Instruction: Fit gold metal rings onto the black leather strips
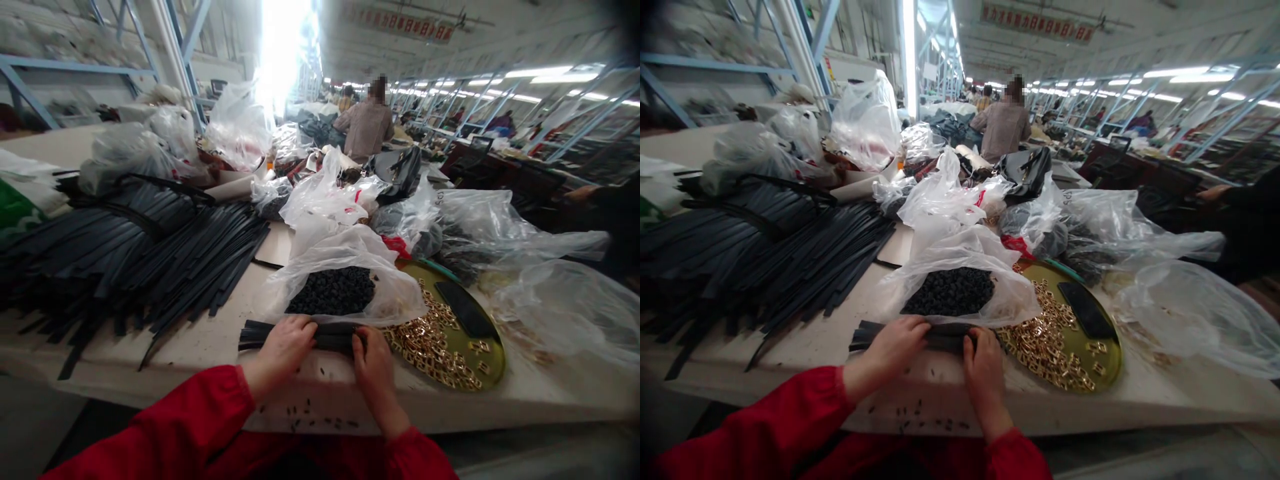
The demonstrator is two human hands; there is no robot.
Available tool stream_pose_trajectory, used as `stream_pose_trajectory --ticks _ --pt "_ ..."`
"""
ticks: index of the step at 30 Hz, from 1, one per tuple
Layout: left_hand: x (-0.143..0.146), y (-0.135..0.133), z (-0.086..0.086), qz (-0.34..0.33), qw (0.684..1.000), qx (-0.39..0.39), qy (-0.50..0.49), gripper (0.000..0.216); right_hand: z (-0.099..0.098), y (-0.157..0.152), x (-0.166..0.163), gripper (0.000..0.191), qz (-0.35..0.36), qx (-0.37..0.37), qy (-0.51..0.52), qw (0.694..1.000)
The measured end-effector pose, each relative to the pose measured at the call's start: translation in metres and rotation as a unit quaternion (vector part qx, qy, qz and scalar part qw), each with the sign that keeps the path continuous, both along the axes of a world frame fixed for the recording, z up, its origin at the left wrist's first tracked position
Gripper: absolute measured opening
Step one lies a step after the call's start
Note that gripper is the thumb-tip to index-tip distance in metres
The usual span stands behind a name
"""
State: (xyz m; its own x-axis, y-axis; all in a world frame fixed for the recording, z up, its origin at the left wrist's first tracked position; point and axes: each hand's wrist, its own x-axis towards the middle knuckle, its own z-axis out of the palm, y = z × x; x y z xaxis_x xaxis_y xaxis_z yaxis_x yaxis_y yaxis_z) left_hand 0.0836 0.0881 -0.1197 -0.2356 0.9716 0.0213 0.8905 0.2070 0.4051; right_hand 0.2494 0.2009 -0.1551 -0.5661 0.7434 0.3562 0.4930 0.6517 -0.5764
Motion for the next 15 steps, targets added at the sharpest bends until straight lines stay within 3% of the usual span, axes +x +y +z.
stream_pose_trajectory --ticks 4,7,9,11,15 --pt "-0.001 -0.007 -0.018 -0.016 0.998 0.065 0.016 0.026 -0.020 0.003 -0.002 0.037 -0.005 0.042 0.010 0.999" --pt "-0.017 -0.030 -0.004 -0.008 0.997 0.066 0.042 0.024 -0.029 0.001 0.003 0.045 -0.004 0.077 0.033 0.997" --pt "-0.042 -0.045 0.014 0.053 0.995 0.016 0.083 0.024 -0.030 0.002 0.005 0.048 -0.009 0.089 0.047 0.995" --pt "-0.075 -0.056 0.030 0.183 0.975 -0.038 0.117 0.026 -0.029 0.001 0.005 0.048 -0.008 0.100 0.058 0.993" --pt "-0.129 -0.055 0.038 0.291 0.946 -0.074 0.118 0.025 -0.028 0.001 0.004 0.043 0.001 0.111 0.066 0.992"
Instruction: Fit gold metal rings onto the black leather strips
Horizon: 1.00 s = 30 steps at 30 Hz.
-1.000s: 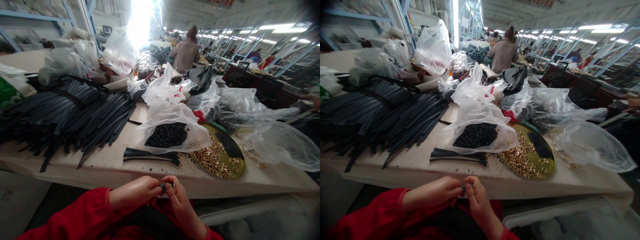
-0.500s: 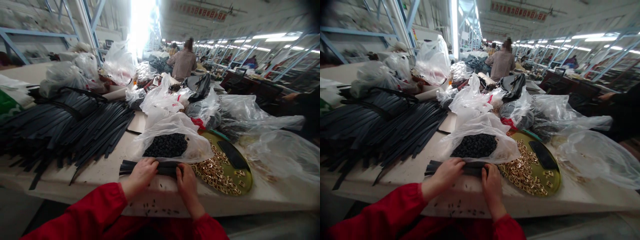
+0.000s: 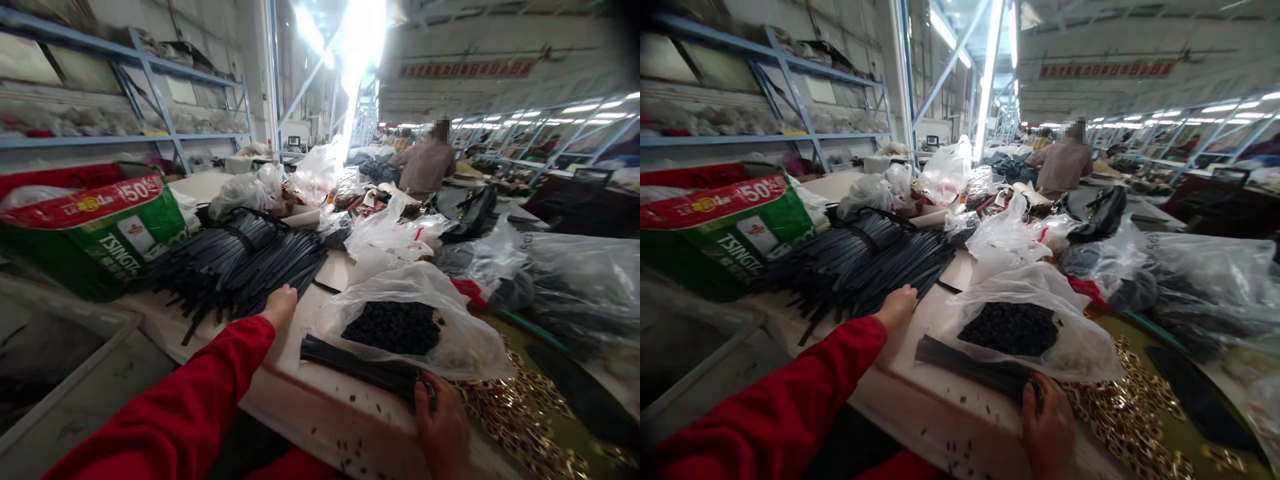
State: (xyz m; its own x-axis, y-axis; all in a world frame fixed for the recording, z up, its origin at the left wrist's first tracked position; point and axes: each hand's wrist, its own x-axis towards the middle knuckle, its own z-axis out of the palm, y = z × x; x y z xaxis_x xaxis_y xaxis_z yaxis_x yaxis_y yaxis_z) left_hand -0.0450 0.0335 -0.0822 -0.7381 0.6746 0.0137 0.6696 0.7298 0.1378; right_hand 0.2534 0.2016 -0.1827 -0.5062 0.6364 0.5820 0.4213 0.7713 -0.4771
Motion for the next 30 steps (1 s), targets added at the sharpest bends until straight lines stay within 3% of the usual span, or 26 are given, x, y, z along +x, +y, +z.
stream_pose_trajectory --ticks 5,10,11,13,14,16,18,21,24,26,30 --pt "-0.007 0.011 0.006 0.048 0.999 0.015 -0.019 0.024 0.003 0.000 0.002 0.034 0.000 -0.004 0.034 0.999" --pt "0.024 -0.018 0.041 0.017 0.992 0.124 0.018 0.019 0.021 -0.021 0.006 0.022 0.010 -0.001 0.072 0.997" --pt "0.036 -0.027 0.049 -0.005 0.986 0.161 0.030 0.017 0.026 -0.025 0.006 0.021 0.020 -0.003 0.072 0.997" --pt "0.066 -0.043 0.065 -0.102 0.939 0.326 0.045 0.009 0.037 -0.029 0.003 0.019 0.035 -0.007 0.072 0.997" --pt "0.082 -0.050 0.073 -0.150 0.924 0.352 0.016 0.009 0.042 -0.028 0.001 0.019 0.034 -0.006 0.071 0.997" --pt "0.112 -0.057 0.083 -0.236 0.913 0.322 -0.085 0.016 0.052 -0.017 -0.003 0.020 0.015 0.000 0.050 0.999" --pt "0.137 -0.056 0.083 -0.269 0.902 0.267 -0.206 0.017 0.060 0.002 -0.009 0.022 -0.006 0.004 -0.014 1.000" --pt "0.157 -0.039 0.061 -0.254 0.837 0.234 -0.424 0.022 0.064 0.036 -0.021 0.022 -0.013 -0.003 -0.117 0.993" --pt "0.160 -0.016 0.033 -0.149 0.723 0.239 -0.631 0.048 0.063 0.066 -0.041 0.020 -0.022 -0.011 -0.172 0.985" --pt "0.157 -0.003 0.021 -0.078 0.654 0.273 -0.701 0.060 0.060 0.079 -0.055 0.019 -0.035 -0.015 -0.205 0.978" --pt "0.148 0.012 0.016 0.006 0.573 0.300 -0.762 0.058 0.054 0.093 -0.073 0.012 -0.035 -0.022 -0.257 0.965"
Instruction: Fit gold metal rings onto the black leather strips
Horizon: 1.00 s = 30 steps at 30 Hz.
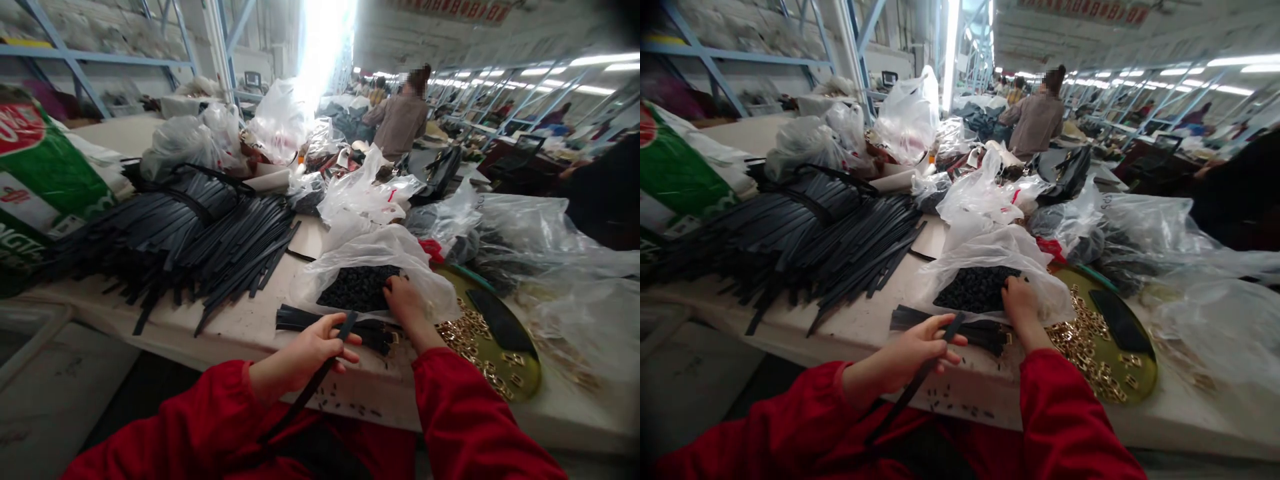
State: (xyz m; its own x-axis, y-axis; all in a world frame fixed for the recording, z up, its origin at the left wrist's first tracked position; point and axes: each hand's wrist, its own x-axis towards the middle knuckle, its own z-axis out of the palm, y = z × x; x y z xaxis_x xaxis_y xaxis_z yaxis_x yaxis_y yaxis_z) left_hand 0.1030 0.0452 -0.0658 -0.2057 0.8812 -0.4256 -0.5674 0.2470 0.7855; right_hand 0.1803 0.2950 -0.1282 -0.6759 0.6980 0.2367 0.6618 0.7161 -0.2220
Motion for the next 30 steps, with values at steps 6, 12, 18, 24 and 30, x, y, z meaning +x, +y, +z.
stream_pose_trajectory --ticks 6,12,18,24,30 --pt "-0.010 0.013 -0.002 -0.003 0.994 -0.016 -0.110 0.055 0.006 0.004 0.002 0.012 0.023 -0.013 -0.025 0.999" --pt "-0.015 0.021 -0.003 -0.028 0.991 -0.006 -0.134 0.049 0.035 -0.039 0.023 0.025 0.031 -0.229 0.191 0.954" --pt "-0.016 0.031 0.000 -0.065 0.988 -0.009 -0.138 0.041 0.044 -0.099 0.041 0.030 -0.023 -0.581 0.311 0.752" --pt "-0.012 0.038 0.001 -0.085 0.995 -0.014 -0.049 0.028 0.038 -0.108 0.044 0.027 -0.067 -0.667 0.387 0.633" --pt "-0.007 0.042 0.004 -0.124 0.957 -0.009 0.261 0.028 0.044 -0.110 0.046 0.030 -0.104 -0.715 0.440 0.532"
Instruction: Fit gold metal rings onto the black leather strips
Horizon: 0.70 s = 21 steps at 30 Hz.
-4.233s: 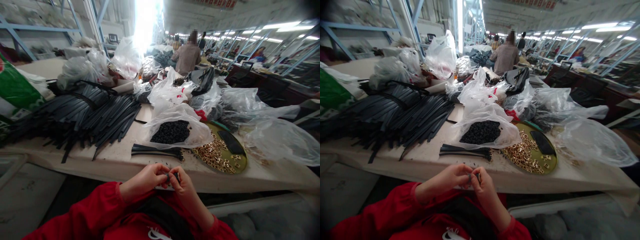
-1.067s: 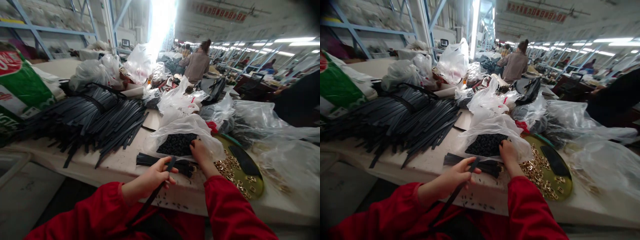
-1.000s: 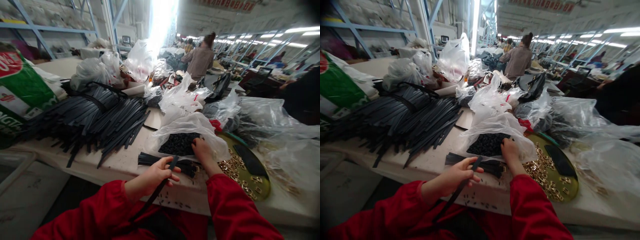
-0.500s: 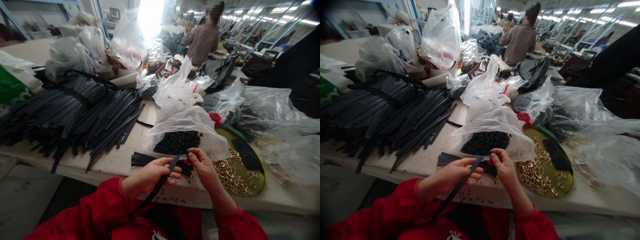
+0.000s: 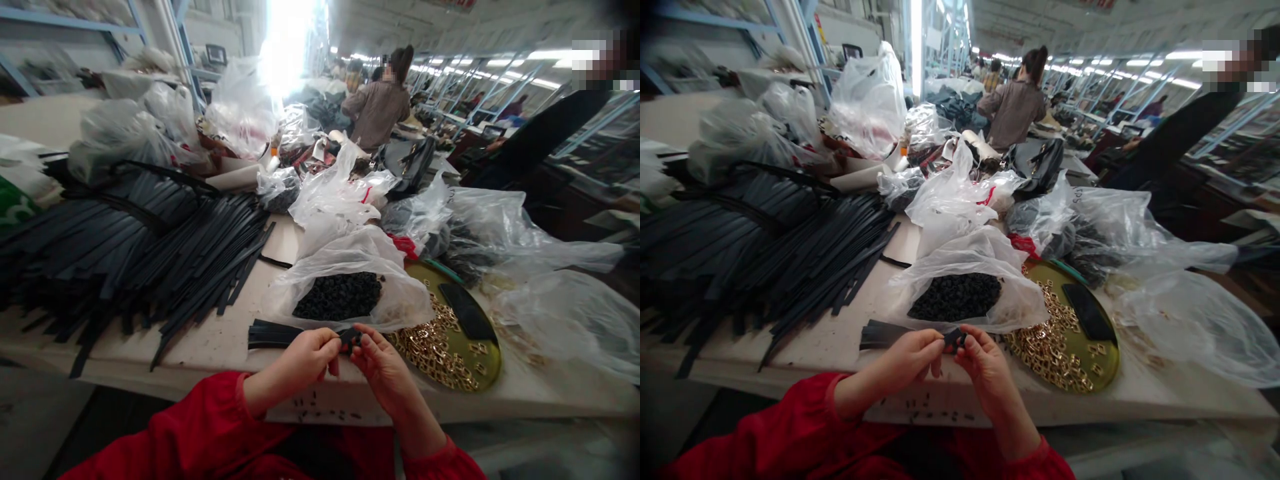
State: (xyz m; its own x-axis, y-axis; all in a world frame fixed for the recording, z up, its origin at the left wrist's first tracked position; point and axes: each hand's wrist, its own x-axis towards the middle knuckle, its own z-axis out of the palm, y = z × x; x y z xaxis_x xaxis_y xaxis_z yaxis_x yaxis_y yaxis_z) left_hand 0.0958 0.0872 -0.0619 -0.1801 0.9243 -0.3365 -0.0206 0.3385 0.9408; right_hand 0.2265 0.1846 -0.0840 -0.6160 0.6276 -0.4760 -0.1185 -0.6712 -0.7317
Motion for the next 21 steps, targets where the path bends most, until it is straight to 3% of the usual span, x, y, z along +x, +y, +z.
stream_pose_trajectory --ticks 4,7,12,16,21 --pt "0.003 0.000 0.005 -0.013 0.983 0.014 0.181 0.029 -0.003 -0.003 0.003 0.028 -0.013 0.022 -0.002 1.000" --pt "0.006 -0.003 0.008 -0.025 0.960 0.024 0.278 0.028 -0.006 -0.004 0.007 0.028 -0.010 0.109 -0.036 0.993" --pt "0.008 -0.008 0.011 -0.082 0.934 -0.006 0.349 0.031 -0.008 -0.013 0.015 0.025 0.023 0.266 -0.079 0.961" --pt "0.010 -0.011 0.014 -0.126 0.935 -0.007 0.332 0.029 -0.008 -0.024 0.019 0.022 0.056 0.276 -0.055 0.958" --pt "0.014 -0.021 0.017 -0.184 0.962 -0.012 0.199 0.033 -0.008 -0.030 0.028 0.026 0.101 0.185 -0.036 0.977"
